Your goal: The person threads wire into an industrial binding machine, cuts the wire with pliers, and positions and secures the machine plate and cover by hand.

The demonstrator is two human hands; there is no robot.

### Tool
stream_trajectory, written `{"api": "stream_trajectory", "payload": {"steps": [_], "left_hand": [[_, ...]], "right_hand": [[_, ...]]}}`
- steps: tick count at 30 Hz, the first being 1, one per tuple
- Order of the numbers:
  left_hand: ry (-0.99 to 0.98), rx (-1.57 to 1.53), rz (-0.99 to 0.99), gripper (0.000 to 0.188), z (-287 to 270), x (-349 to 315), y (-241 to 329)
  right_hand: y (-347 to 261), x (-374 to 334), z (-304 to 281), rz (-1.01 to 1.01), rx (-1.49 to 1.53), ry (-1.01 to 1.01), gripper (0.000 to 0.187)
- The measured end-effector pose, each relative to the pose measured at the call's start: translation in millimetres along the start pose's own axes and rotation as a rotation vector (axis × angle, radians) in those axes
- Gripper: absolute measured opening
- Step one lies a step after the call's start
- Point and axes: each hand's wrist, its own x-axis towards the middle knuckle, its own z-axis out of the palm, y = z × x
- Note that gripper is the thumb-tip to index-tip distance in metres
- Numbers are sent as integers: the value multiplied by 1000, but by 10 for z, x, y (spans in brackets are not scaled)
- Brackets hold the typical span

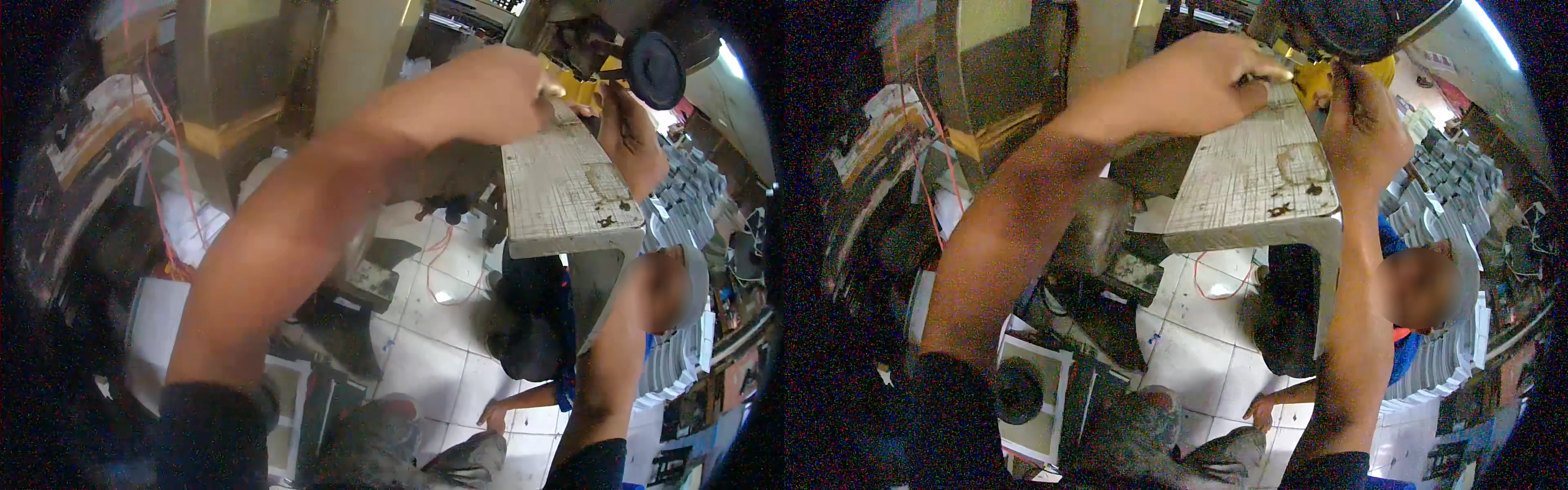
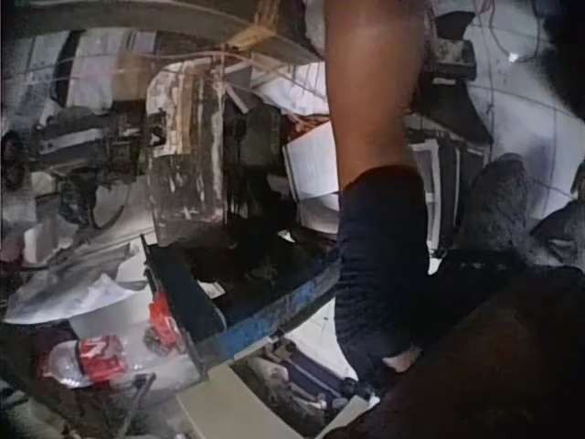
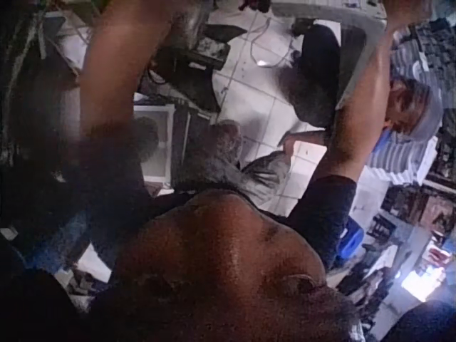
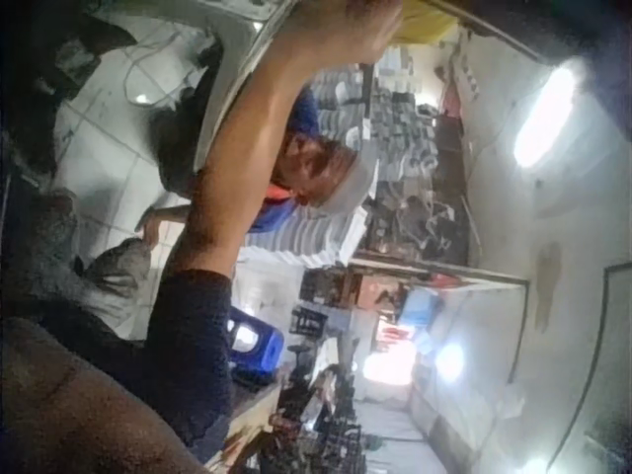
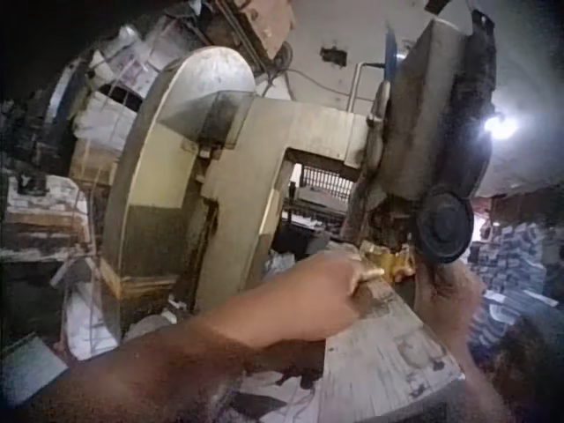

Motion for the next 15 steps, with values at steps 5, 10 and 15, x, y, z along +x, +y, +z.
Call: {"api": "stream_trajectory", "payload": {"steps": [5, 10, 15], "left_hand": [[-95, 99, 79, 26, 109, 172, -13], [-140, 16, -15, 25, 171, 164, -66], [-155, 64, 6, 28, 129, 166, -76]], "right_hand": [[-9, -66, 17, 167, 191, 9, 14], [8, -62, 46, 129, 221, 75, 14], [44, -46, 56, 120, 147, 52, 13]]}}
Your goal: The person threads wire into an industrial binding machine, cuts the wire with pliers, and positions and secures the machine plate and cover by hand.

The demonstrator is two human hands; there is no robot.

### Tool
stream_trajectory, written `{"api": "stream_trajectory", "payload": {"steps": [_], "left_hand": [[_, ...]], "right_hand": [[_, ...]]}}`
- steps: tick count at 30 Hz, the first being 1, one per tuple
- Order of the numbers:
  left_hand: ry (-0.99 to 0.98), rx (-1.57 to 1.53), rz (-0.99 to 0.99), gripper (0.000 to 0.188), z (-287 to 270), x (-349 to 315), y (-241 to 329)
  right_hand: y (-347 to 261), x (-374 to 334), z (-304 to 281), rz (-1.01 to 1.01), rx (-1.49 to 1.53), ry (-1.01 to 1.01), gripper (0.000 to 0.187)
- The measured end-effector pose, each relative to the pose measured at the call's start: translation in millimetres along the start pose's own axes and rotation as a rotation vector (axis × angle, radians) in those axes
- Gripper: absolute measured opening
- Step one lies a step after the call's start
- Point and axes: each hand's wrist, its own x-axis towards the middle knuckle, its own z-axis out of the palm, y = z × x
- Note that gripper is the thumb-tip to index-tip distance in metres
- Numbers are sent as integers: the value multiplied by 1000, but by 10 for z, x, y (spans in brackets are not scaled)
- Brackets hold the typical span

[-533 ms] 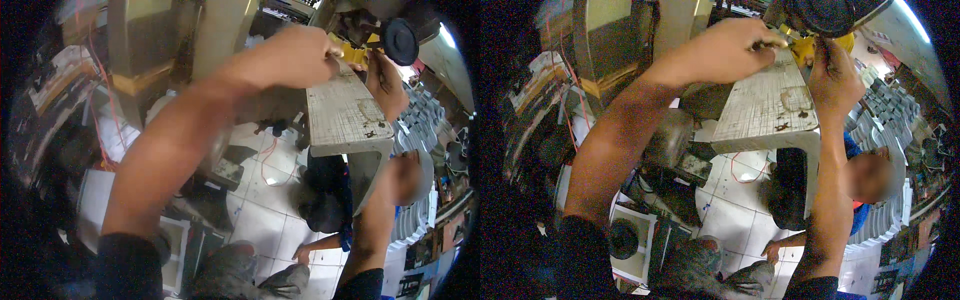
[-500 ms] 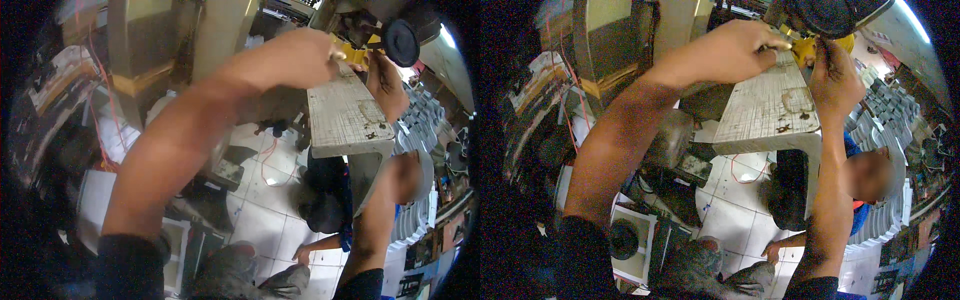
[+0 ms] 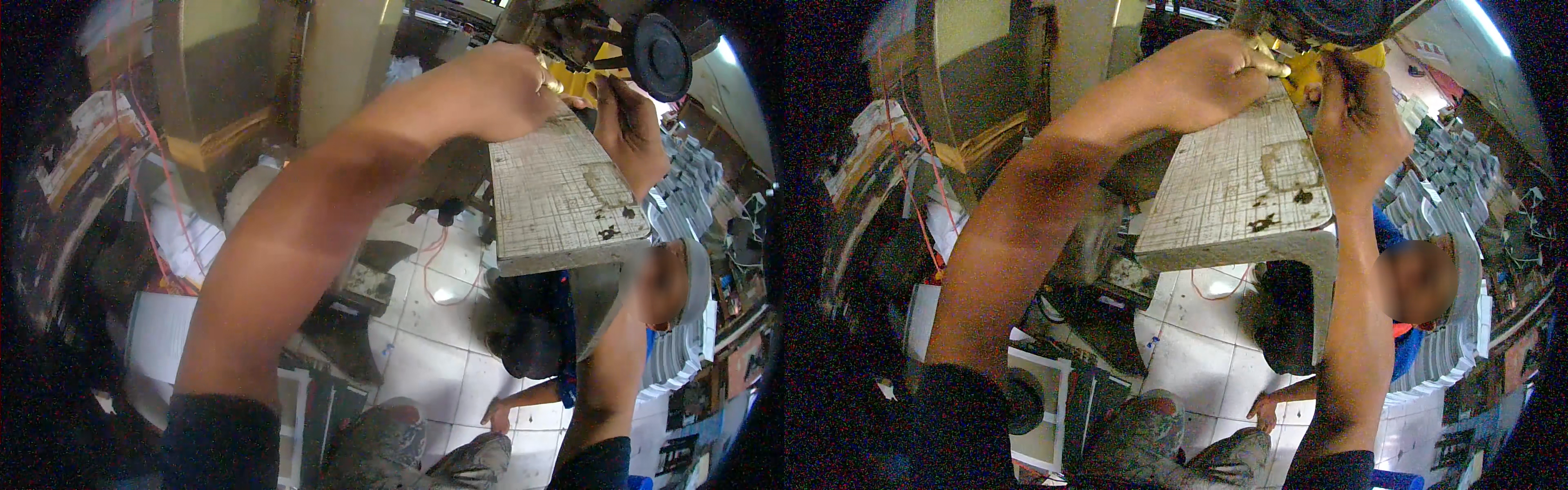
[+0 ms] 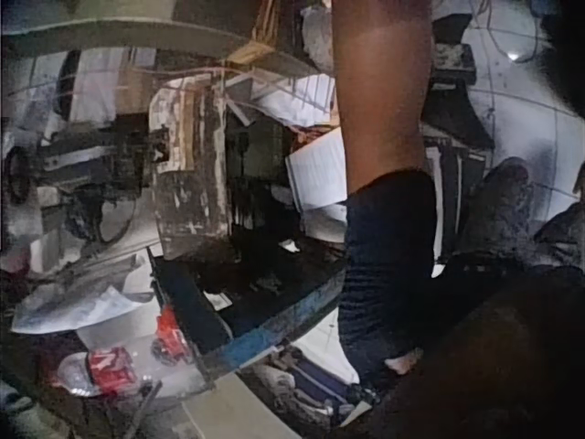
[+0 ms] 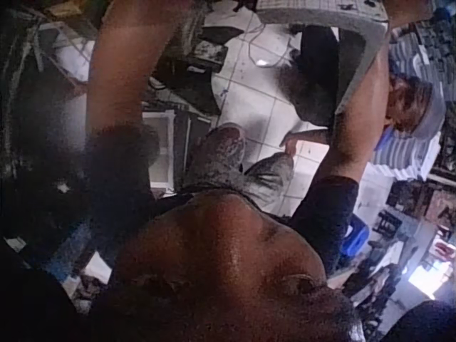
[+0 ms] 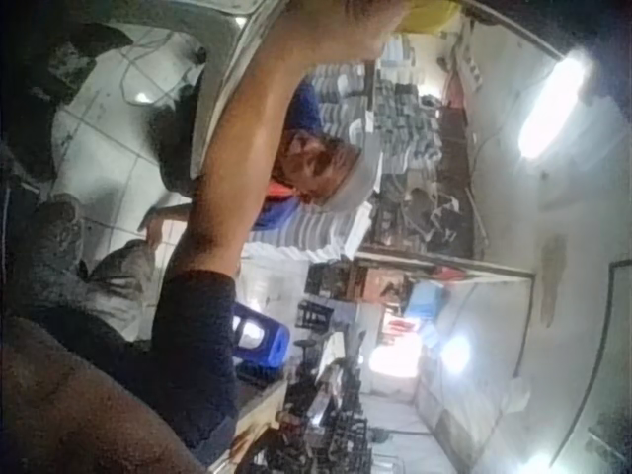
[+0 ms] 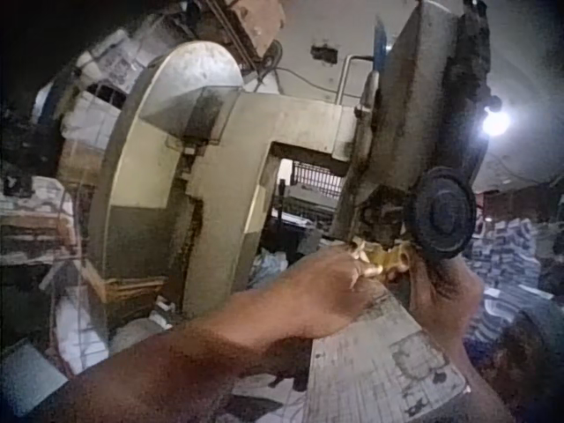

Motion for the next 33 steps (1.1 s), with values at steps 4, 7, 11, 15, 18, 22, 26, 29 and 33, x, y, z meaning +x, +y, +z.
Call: {"api": "stream_trajectory", "payload": {"steps": [4, 7, 11, 15, 18, 22, 26, 29, 33], "left_hand": [[42, 21, 20, 28, 30, -6, -10], [36, 48, 6, 28, 20, -5, 12], [-18, 43, -38, 27, 5, 1, 42], [3, 34, -44, 27, 13, -18, 33], [25, 39, -37, 26, 12, 3, 31], [28, 27, 48, 25, 1, -6, 20], [-78, 83, -50, 29, -5, 6, 42], [47, 44, 129, 37, 5, 4, 25], [-51, 91, 69, 43, -31, 23, 51]], "right_hand": [[-8, -7, 29, 54, 101, 7, 13], [-67, -7, 24, 46, 154, 27, 13], [-56, -21, -19, 61, 89, 0, 13], [-117, -22, -39, 49, 121, 5, 11], [-138, 33, -41, 17, 117, 15, 10], [-69, 25, -37, -23, 63, -19, 9], [10, -2, -21, 32, 86, -9, 10], [136, 30, -52, -23, 11, -64, 12], [-50, 26, -34, -40, -22, -5, 13]]}}
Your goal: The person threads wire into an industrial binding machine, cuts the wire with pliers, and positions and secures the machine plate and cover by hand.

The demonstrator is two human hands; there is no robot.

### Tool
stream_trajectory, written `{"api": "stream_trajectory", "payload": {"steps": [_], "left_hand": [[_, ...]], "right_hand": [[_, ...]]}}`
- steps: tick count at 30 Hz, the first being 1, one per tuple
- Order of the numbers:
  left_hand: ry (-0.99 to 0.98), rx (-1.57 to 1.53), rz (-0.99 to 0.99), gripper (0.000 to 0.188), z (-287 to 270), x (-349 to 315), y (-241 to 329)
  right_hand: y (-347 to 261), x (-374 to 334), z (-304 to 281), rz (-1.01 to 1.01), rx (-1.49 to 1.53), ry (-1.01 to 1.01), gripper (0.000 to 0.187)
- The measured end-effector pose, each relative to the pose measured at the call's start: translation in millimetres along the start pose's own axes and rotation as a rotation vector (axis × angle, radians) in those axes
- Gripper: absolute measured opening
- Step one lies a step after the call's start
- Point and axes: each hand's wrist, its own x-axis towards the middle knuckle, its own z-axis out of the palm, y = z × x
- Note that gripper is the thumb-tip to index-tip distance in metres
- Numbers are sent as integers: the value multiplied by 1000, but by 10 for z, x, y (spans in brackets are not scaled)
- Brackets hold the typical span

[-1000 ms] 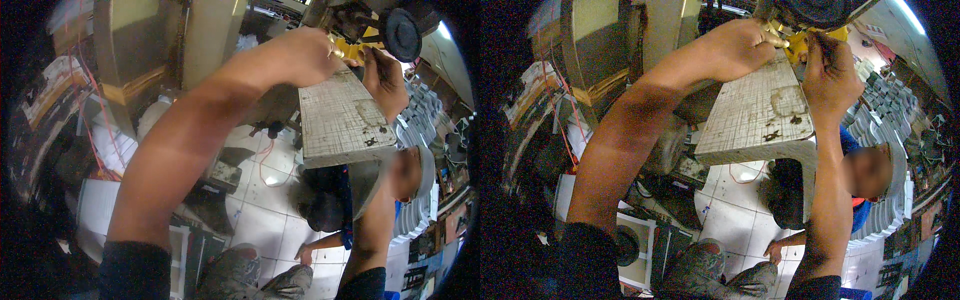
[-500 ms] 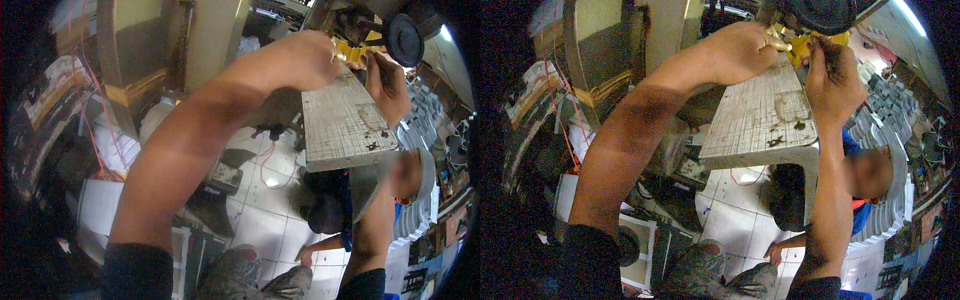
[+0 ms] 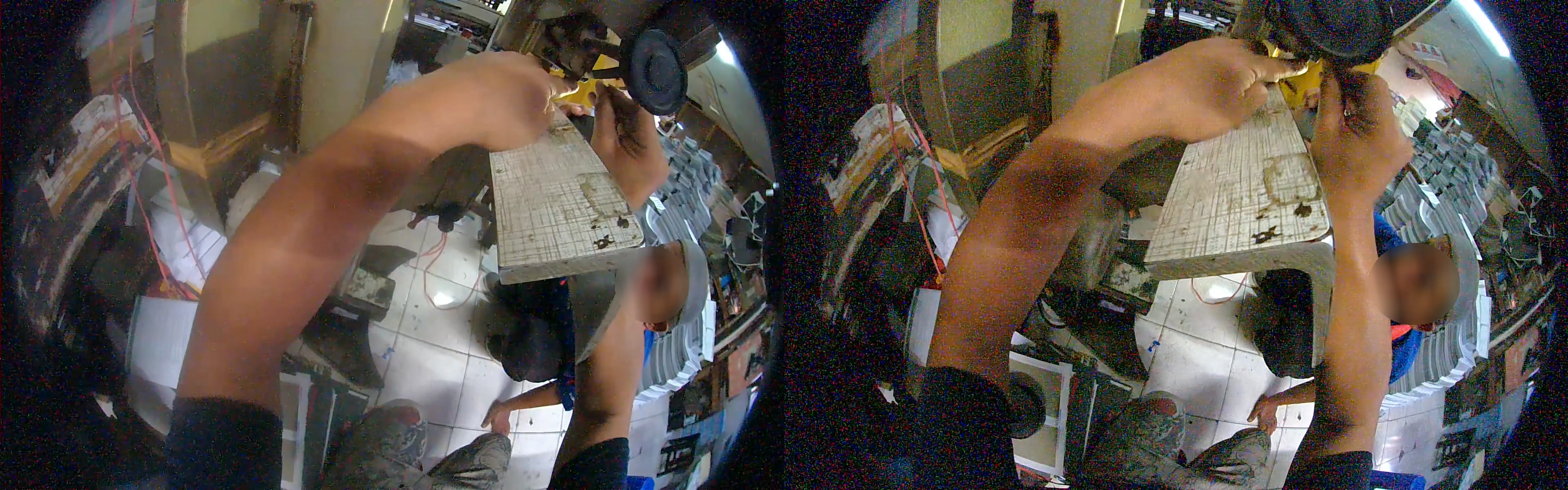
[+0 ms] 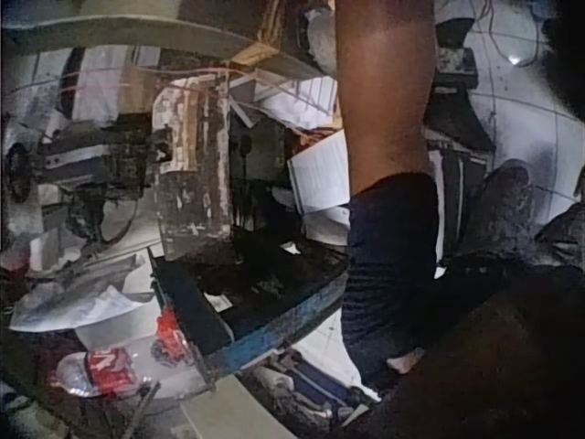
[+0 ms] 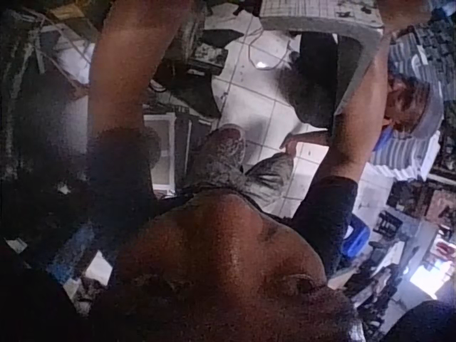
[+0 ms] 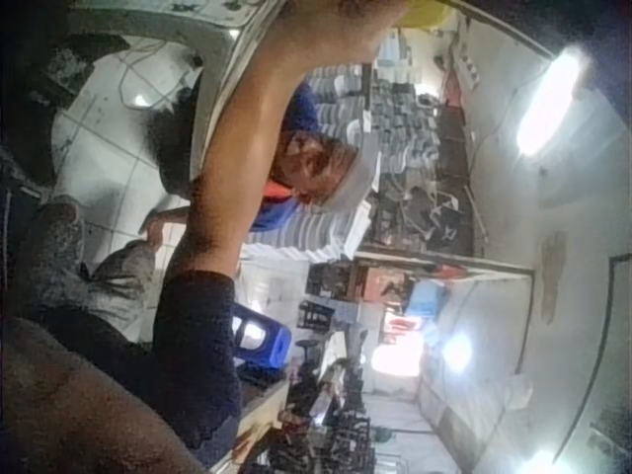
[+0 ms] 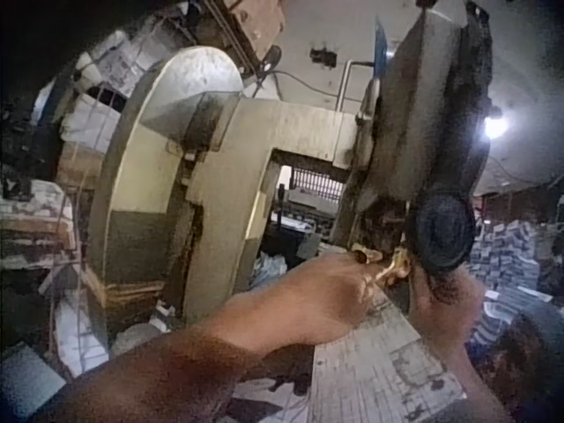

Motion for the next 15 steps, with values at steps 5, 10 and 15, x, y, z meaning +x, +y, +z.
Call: {"api": "stream_trajectory", "payload": {"steps": [5, 10, 15], "left_hand": [[-3, 11, -27, 43, 17, 0, -17], [-1, -14, -14, 45, -50, -19, 56], [-31, -9, -27, 47, -73, -35, 80]], "right_hand": [[-91, -3, -36, 42, -96, -3, 13], [-112, 27, -63, 25, -110, -28, 12], [-182, 26, -46, 52, -108, -28, 14]]}}
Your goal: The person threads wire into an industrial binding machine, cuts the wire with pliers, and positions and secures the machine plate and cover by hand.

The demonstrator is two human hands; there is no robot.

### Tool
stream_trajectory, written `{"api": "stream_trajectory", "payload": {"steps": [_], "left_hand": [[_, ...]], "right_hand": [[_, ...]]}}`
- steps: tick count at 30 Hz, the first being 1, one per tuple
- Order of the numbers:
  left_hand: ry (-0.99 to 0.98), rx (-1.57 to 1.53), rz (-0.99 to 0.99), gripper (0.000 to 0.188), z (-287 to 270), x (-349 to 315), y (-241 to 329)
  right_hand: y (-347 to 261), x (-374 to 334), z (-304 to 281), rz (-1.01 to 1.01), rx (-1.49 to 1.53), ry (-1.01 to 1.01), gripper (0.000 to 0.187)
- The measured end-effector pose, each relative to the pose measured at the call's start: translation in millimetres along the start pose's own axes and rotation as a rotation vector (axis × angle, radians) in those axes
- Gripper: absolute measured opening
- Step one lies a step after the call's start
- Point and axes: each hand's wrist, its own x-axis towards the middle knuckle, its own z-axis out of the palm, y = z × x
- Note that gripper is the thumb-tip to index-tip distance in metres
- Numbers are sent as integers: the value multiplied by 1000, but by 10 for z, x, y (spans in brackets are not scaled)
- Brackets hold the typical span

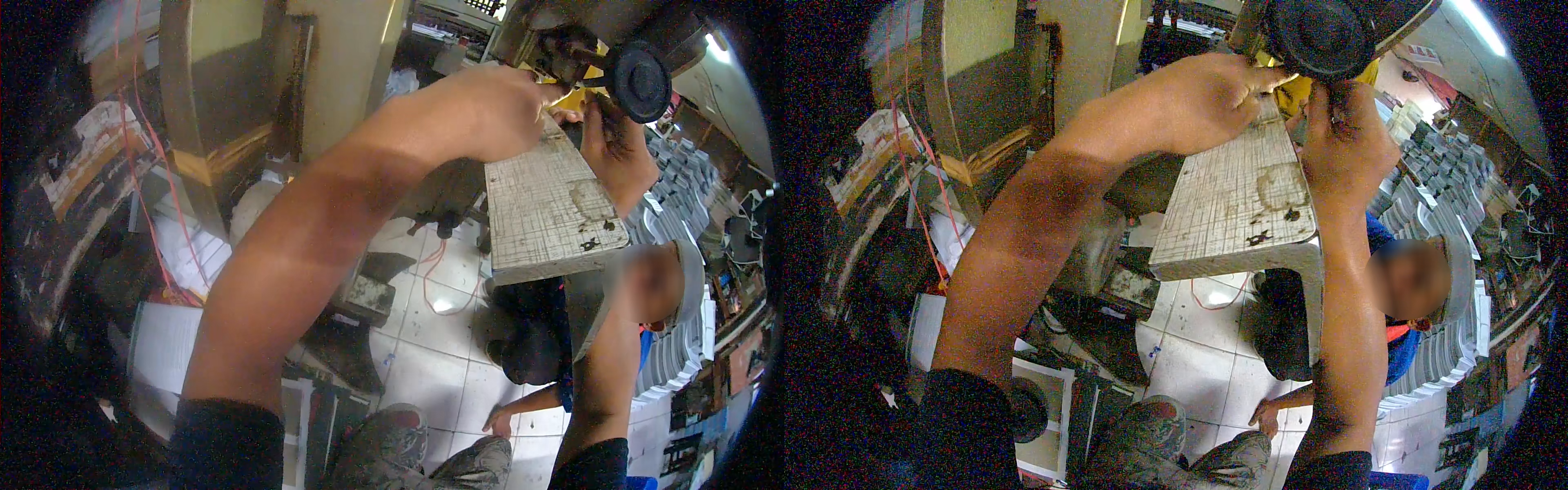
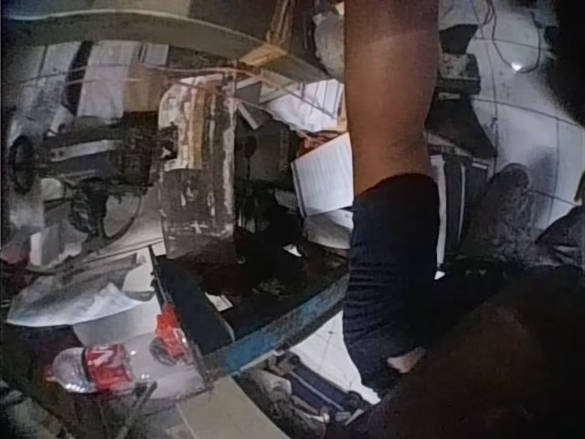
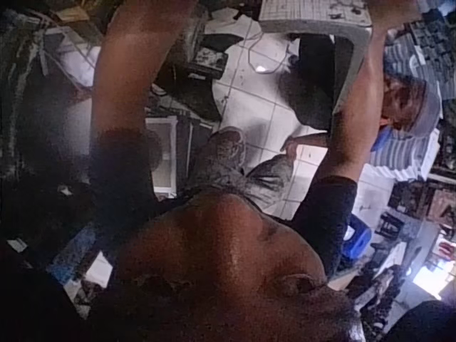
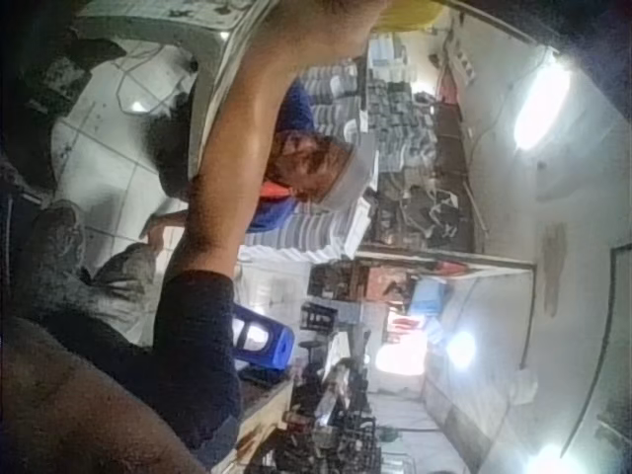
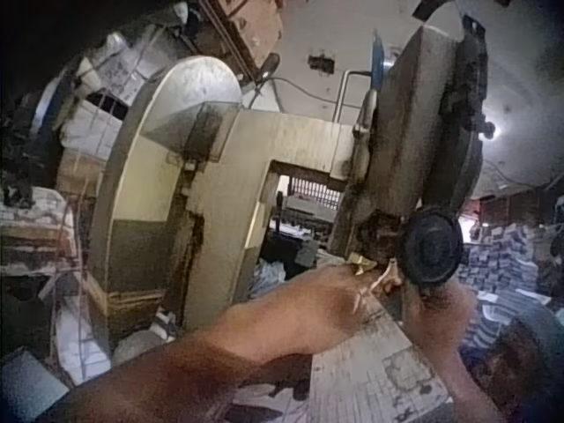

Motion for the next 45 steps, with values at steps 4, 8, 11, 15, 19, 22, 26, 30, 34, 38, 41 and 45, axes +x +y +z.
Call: {"api": "stream_trajectory", "payload": {"steps": [4, 8, 11, 15, 19, 22, 26, 30, 34, 38, 41, 45], "left_hand": [[9, 2, 21, 47, 25, 33, -36], [11, -4, 39, 46, 51, 43, -94], [95, 75, 120, 45, 103, 40, -146], [23, 21, 61, 43, 37, 41, -32], [25, 45, 8, 43, 30, 10, -25], [87, 21, 41, 43, 79, 6, -80], [85, 46, 142, 41, 81, 12, -100], [72, 71, 96, 37, 102, -28, -115], [67, 74, 113, 35, 91, -39, -101], [60, 80, 126, 34, 83, -65, -115], [30, 52, 58, 34, 75, -70, -100], [70, 86, 32, 34, 119, -29, -87]], "right_hand": [[-3, 2, -25, 23, -37, -29, 17], [-54, -1, -14, 59, -12, -58, 19], [-1, -23, 38, 33, 64, -26, 21], [156, -40, 7, 103, 240, -94, 22], [46, 27, -79, 1, 50, -179, 20], [35, 8, -34, -42, 15, -123, 19], [221, -10, 29, -50, 68, -66, 19], [264, -22, 53, -43, 111, -68, 21], [316, -18, 94, -35, 126, -43, 18], [249, -33, 116, -65, 114, -47, 16], [259, -17, 132, -29, 158, -34, 15], [337, -36, 101, -4, 116, -87, 17]]}}
